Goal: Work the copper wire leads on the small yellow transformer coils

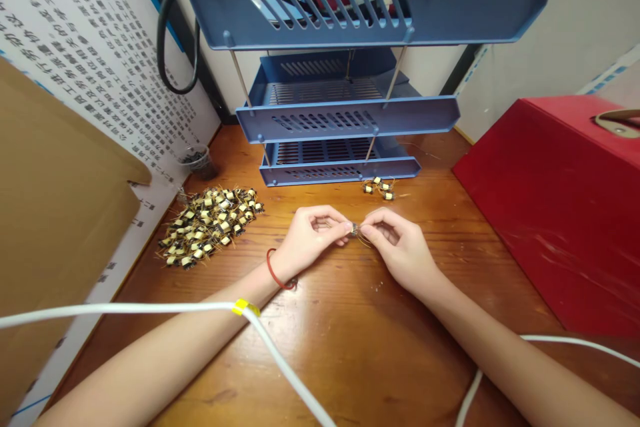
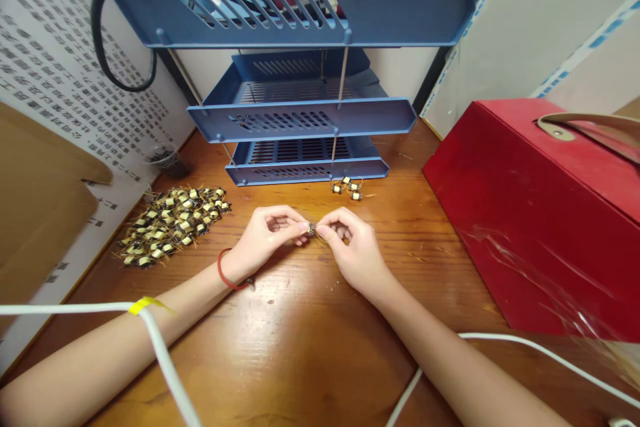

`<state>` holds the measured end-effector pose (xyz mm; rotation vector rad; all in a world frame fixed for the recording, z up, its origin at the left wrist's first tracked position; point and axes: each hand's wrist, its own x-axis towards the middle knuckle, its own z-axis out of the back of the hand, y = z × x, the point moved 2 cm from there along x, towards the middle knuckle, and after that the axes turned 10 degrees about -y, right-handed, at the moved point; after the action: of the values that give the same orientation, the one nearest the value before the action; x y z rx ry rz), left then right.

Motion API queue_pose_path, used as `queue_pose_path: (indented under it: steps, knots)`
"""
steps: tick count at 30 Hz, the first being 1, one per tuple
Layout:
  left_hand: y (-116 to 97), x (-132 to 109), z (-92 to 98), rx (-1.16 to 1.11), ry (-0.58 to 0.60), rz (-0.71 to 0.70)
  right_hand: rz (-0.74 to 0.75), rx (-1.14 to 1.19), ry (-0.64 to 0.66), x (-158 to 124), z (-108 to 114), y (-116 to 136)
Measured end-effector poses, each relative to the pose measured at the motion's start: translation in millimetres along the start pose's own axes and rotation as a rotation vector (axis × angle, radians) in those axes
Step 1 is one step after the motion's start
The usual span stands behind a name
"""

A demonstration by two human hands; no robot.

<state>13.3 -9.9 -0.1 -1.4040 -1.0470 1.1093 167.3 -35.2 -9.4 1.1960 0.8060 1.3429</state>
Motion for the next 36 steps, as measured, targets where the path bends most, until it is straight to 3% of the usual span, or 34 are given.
queue_pose_path:
  steps: [19,29,36]
  knots:
    - [-2.4,0.2,0.0,0.009,0.054,0.010,-0.009,-0.020,0.006,1.4,-1.4,-0.9]
    - [-0.5,4.4,4.1,0.010,0.218,0.032,0.000,-0.036,0.013,1.2,-0.1,0.2]
    - [0.0,5.2,6.8,0.069,0.227,0.005,0.001,-0.034,0.021,2.2,-0.6,0.6]
